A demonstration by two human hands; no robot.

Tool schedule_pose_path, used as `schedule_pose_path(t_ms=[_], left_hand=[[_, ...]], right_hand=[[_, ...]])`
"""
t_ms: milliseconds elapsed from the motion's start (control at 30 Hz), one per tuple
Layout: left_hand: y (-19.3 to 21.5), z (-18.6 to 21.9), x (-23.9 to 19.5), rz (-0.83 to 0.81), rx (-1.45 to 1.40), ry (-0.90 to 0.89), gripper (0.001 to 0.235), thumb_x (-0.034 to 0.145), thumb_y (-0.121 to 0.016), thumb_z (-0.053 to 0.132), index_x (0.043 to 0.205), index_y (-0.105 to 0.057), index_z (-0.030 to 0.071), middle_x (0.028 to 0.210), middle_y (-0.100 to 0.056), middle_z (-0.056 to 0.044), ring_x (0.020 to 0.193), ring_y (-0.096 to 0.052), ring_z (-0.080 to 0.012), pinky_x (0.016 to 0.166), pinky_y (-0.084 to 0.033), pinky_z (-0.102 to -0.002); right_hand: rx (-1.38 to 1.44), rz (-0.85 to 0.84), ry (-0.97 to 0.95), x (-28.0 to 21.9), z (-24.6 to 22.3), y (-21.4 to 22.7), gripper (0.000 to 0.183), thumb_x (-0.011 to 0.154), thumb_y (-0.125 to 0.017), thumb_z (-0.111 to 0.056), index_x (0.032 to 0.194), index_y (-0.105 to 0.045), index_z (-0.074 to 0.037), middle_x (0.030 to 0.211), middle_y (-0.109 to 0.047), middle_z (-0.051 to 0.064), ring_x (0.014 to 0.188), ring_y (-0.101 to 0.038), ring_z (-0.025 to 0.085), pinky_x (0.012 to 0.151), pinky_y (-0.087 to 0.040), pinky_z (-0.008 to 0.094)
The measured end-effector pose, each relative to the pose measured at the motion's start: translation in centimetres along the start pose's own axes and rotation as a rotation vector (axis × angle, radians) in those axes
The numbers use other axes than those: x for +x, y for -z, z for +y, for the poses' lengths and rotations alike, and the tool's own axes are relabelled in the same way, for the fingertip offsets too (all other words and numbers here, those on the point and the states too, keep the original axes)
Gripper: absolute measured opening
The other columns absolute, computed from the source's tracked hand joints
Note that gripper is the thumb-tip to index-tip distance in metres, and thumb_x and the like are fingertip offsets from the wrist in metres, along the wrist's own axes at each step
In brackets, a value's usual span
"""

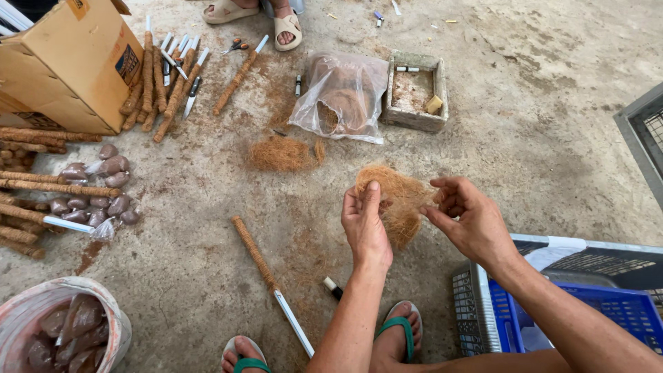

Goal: The person wraps coir rope around white PVC pipe handles using a spool of thin wire to secure the rope in place. They repeatedly wind the wire, cut it with a knife, and continue wrapping the rope along the length of the handle.

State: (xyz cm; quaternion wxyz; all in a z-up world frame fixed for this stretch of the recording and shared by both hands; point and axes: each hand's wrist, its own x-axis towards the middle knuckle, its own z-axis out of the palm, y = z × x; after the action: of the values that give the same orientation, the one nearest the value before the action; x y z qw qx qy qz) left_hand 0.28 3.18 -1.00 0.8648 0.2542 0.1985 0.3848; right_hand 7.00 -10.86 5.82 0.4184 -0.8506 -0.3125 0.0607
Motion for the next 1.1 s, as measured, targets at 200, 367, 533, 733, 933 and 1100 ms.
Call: schedule_pose_path(t_ms=[200, 367, 533, 733, 933, 1100], left_hand=[[-0.2, -0.8, -0.7, -0.076, -0.013, 0.113, 0.034, 0.098, -0.066, 0.021, 0.124, -0.05, 0.007, 0.104, -0.07, -0.005, 0.1, -0.069, -0.0169, 0.092, -0.059, -0.04], [-0.3, -1.6, -1.3, -0.111, 0.033, 0.165, 0.064, 0.101, -0.062, 0.023, 0.151, -0.028, 0.004, 0.119, -0.064, -0.013, 0.109, -0.067, -0.0208, 0.098, -0.057, -0.039], [-0.4, -1.5, -1.4, -0.105, 0.036, 0.229, 0.095, 0.097, -0.06, 0.028, 0.162, 0.007, 0.009, 0.131, -0.057, -0.023, 0.109, -0.067, -0.0276, 0.094, -0.06, -0.042], [-0.6, -1.4, -1.5, -0.077, -0.015, 0.281, 0.088, 0.098, -0.057, 0.026, 0.16, 0.004, 0.014, 0.13, -0.06, -0.015, 0.11, -0.068, -0.0229, 0.093, -0.061, -0.038], [-1.0, -0.7, -1.8, -0.141, -0.049, 0.228, 0.064, 0.103, -0.055, 0.029, 0.157, -0.024, 0.014, 0.115, -0.066, -0.009, 0.097, -0.066, -0.0191, 0.075, -0.056, -0.034], [-1.7, 0.9, -2.3, -0.216, -0.077, 0.214, 0.061, 0.097, -0.064, 0.021, 0.15, -0.034, 0.009, 0.121, -0.069, -0.012, 0.106, -0.07, -0.0221, 0.086, -0.062, -0.035]], right_hand=[[-0.193, 0.088, 0.313, -0.6, -0.2, 0.0, 0.03, 0.085, -0.08, -0.01, 0.113, -0.07, -0.006, 0.1, -0.069, 0.01, 0.077, -0.07, 0.014, 0.066, -0.058, 0.029], [-0.395, 0.054, 0.62, -0.8, -1.4, 0.0, 0.054, 0.082, -0.08, -0.017, 0.132, -0.066, -0.003, 0.116, -0.061, 0.018, 0.097, -0.064, 0.029, 0.08, -0.057, 0.037], [-0.439, 0.045, 0.627, -1.0, -1.8, 0.0, 0.054, 0.084, -0.077, -0.011, 0.136, -0.064, -0.003, 0.116, -0.055, 0.019, 0.099, -0.057, 0.032, 0.083, -0.054, 0.041], [-0.545, 0.085, 0.705, -0.9, -1.8, 0.4, 0.057, 0.078, -0.074, -0.003, 0.135, -0.065, -0.005, 0.128, -0.059, 0.015, 0.112, -0.058, 0.031, 0.094, -0.053, 0.042], [-0.652, 0.038, 0.781, -0.9, -2.2, 0.2, 0.064, 0.08, -0.074, -0.017, 0.139, -0.055, -0.004, 0.141, -0.057, 0.013, 0.135, -0.047, 0.04, 0.105, -0.037, 0.055], [-0.699, -0.026, 0.82, -0.5, -1.2, 0.2, 0.08, 0.075, -0.069, -0.024, 0.147, -0.046, 0.001, 0.149, -0.055, 0.018, 0.149, -0.037, 0.037, 0.117, -0.03, 0.055]])
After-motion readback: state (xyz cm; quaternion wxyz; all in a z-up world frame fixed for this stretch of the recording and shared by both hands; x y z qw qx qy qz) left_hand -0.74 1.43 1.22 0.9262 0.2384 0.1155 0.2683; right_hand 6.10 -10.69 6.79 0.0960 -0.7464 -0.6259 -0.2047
